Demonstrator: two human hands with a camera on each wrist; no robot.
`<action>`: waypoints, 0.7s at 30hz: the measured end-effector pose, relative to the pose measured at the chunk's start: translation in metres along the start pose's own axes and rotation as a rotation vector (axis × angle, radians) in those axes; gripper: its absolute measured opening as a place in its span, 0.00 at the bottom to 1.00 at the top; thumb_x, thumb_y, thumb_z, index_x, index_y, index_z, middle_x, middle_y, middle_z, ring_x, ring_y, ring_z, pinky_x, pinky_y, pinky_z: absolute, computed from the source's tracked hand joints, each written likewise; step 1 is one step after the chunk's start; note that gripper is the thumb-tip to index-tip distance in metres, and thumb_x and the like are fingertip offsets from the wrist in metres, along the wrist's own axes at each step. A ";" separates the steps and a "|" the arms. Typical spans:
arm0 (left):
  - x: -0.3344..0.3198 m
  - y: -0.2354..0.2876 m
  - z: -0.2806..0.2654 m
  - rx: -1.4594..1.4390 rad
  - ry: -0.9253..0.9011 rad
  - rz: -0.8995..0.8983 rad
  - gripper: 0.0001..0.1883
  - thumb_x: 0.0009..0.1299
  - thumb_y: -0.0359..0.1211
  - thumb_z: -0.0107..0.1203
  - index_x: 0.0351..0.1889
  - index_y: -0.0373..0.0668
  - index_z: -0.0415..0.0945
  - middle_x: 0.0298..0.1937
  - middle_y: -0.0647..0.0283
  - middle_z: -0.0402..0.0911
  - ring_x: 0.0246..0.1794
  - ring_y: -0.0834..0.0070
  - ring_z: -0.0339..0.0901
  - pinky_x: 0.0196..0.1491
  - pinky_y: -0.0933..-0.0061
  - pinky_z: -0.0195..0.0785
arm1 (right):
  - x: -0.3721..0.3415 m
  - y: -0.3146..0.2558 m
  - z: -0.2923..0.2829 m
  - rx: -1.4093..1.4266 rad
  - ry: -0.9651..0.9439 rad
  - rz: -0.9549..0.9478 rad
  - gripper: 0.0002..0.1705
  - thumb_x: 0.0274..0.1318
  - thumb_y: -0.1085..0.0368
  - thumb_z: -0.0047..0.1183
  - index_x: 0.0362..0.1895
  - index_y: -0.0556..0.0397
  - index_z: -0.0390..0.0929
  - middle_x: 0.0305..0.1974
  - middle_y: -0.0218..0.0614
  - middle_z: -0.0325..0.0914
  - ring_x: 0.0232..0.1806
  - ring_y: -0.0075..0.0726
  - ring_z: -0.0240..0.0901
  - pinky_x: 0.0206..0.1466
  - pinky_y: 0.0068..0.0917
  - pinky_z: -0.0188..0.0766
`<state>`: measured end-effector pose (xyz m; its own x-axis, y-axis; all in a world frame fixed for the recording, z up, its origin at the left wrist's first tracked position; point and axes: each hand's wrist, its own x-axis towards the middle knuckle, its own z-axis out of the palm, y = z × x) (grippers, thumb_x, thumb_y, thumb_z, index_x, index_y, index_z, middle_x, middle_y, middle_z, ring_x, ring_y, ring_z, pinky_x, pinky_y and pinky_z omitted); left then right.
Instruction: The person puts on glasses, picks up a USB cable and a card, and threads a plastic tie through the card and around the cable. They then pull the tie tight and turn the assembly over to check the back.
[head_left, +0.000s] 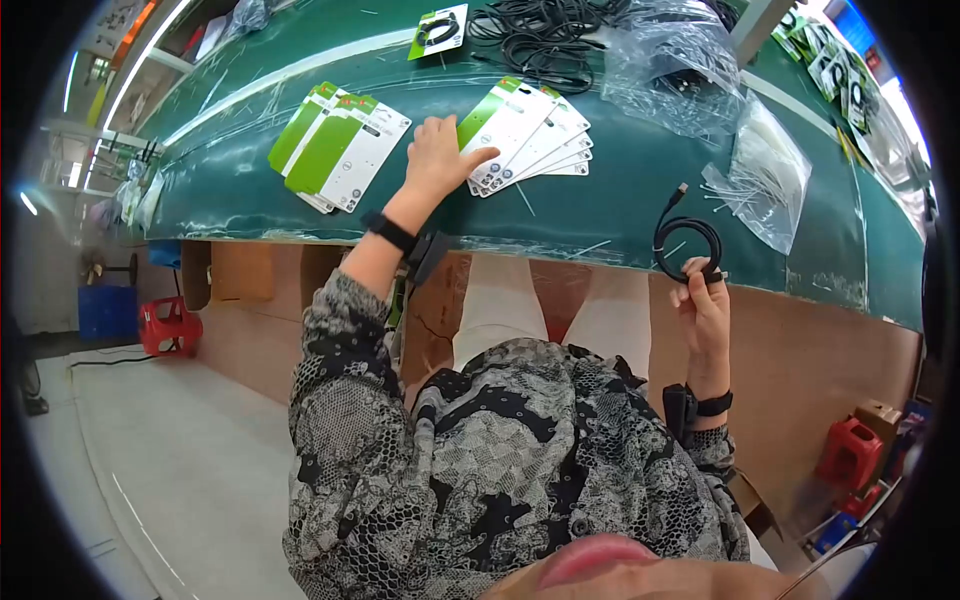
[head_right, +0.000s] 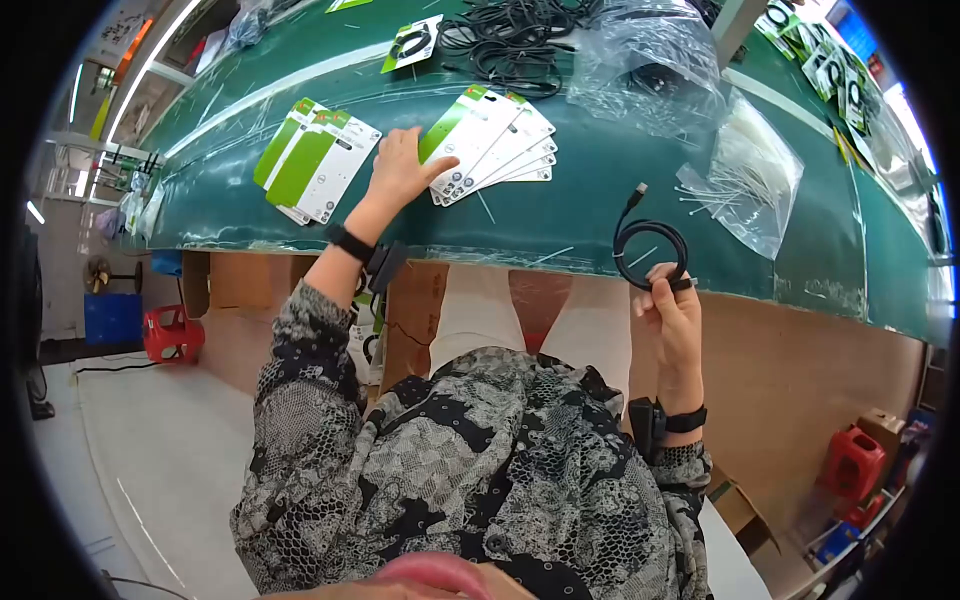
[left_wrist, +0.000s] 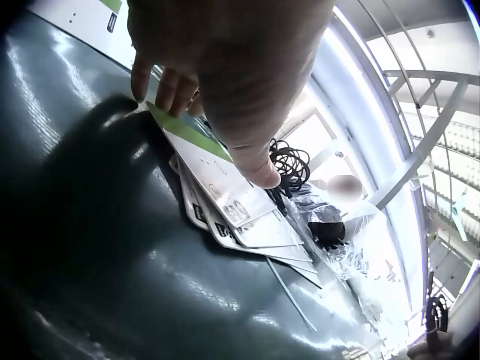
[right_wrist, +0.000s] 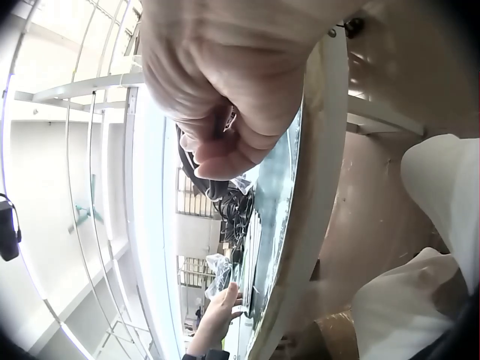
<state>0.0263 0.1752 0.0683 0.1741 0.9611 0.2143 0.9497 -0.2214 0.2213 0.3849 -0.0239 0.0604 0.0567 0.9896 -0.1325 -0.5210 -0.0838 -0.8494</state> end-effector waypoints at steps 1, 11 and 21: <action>0.010 0.009 -0.002 0.072 -0.090 -0.091 0.38 0.52 0.56 0.66 0.50 0.35 0.69 0.52 0.50 0.70 0.56 0.56 0.66 0.50 0.58 0.65 | 0.001 0.000 0.002 0.026 -0.011 -0.006 0.05 0.65 0.66 0.46 0.41 0.52 0.68 0.41 0.30 0.62 0.29 0.21 0.62 0.33 0.22 0.62; 0.043 -0.018 0.003 -0.257 -0.215 -0.170 0.32 0.57 0.46 0.65 0.53 0.36 0.70 0.47 0.55 0.76 0.47 0.69 0.74 0.48 0.69 0.68 | -0.011 -0.007 -0.021 0.012 0.039 -0.061 0.09 0.62 0.66 0.50 0.45 0.53 0.68 0.39 0.29 0.67 0.28 0.20 0.63 0.32 0.22 0.63; 0.006 0.087 -0.074 -1.246 -0.595 -0.052 0.14 0.68 0.31 0.53 0.50 0.35 0.74 0.42 0.68 0.79 0.38 0.85 0.75 0.42 0.82 0.68 | 0.060 -0.055 0.030 -0.165 -0.088 -0.039 0.08 0.58 0.67 0.53 0.40 0.56 0.75 0.41 0.31 0.76 0.32 0.17 0.68 0.36 0.12 0.66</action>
<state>0.0911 0.1497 0.1598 0.5291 0.8282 -0.1849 0.1559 0.1193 0.9805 0.3913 0.0436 0.1142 -0.0044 0.9983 -0.0588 -0.3729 -0.0562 -0.9261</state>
